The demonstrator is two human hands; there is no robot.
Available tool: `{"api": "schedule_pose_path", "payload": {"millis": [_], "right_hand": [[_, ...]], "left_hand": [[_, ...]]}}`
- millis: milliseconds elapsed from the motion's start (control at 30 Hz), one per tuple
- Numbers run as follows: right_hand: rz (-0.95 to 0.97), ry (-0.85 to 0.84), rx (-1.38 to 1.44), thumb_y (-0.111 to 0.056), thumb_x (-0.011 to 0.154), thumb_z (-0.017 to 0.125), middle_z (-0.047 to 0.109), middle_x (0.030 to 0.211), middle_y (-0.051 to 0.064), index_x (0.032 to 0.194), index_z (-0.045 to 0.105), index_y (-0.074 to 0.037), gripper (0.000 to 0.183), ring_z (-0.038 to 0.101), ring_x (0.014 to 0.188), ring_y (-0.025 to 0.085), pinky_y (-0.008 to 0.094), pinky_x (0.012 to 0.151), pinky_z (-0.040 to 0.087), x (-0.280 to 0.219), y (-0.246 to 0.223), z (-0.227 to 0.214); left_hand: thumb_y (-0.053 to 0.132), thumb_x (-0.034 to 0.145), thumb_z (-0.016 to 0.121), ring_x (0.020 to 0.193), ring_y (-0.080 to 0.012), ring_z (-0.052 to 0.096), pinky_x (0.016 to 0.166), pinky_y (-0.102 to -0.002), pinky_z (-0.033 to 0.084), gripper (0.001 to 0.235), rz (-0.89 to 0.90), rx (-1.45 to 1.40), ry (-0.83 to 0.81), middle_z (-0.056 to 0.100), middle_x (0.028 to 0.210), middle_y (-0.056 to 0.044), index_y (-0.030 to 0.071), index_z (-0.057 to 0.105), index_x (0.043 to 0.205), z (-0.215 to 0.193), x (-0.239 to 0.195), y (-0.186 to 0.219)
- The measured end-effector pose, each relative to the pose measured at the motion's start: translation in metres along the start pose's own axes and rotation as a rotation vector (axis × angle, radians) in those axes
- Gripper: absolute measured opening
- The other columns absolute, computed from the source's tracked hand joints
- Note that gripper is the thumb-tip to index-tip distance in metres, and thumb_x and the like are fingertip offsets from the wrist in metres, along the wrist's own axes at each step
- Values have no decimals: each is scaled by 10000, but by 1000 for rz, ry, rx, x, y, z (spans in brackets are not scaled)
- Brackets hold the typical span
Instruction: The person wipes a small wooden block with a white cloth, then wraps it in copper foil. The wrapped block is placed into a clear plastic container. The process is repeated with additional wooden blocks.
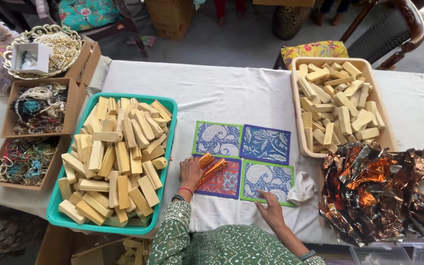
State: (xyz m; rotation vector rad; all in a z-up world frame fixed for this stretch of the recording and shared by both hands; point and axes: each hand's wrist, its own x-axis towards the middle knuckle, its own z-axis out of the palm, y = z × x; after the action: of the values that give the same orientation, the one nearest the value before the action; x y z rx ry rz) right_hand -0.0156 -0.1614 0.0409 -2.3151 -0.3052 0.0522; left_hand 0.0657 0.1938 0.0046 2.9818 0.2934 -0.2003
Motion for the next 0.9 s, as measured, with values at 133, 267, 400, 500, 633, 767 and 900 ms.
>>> {"api": "schedule_pose_path", "payload": {"millis": [133,267,400,500,633,767,900], "right_hand": [[-16,-12,7,-184,818,783,710,1003,91,1227,665,-78,438,670,979,278,405,882,520,20,-7,3],[-66,-24,107,-188,840,771,713,994,88,1235,675,-71,423,687,951,252,392,842,543,59,-33,16],[69,-122,413,-243,902,765,730,1072,91,1237,677,-34,405,693,981,152,342,806,611,108,-50,59],[178,-142,375,-266,925,724,732,1173,95,1311,641,-42,455,709,969,172,351,851,580,142,-66,88],[144,-86,574,-260,898,720,665,1305,99,1388,564,-35,562,662,1024,197,358,893,553,175,-38,125],[335,-304,1022,-233,847,717,607,1325,73,1407,517,-104,608,621,1135,126,344,925,522,178,-60,106],[503,-535,1368,-275,977,731,665,1056,22,1224,616,-56,349,597,766,101,290,654,484,169,-41,122]], "left_hand": [[276,773,805,1056,-289,665,1012,-475,447,403,18,-68,52,705,1065,-105,105,644,1101,-4,-2,-6],[259,770,794,975,-348,685,954,-480,494,474,-19,-325,128,703,1040,-158,51,642,1167,-11,-1,-14],[275,768,798,951,-362,708,851,-459,558,467,-46,-590,133,724,1010,-179,34,680,1151,-42,-7,-7],[269,803,810,927,-291,747,836,-393,583,456,-49,-737,104,761,1011,-164,24,692,1168,-64,-13,4],[187,811,785,896,-185,762,798,-310,618,492,-77,-1165,-61,769,1026,-111,10,656,1252,-58,-13,3],[112,873,783,957,-131,694,861,-268,573,491,37,-1595,-273,730,1095,-75,-48,625,1309,-51,-9,-3],[111,871,768,983,-135,685,845,-286,584,512,-43,-1745,-348,716,1118,-73,-46,598,1327,-65,-15,-2]]}}
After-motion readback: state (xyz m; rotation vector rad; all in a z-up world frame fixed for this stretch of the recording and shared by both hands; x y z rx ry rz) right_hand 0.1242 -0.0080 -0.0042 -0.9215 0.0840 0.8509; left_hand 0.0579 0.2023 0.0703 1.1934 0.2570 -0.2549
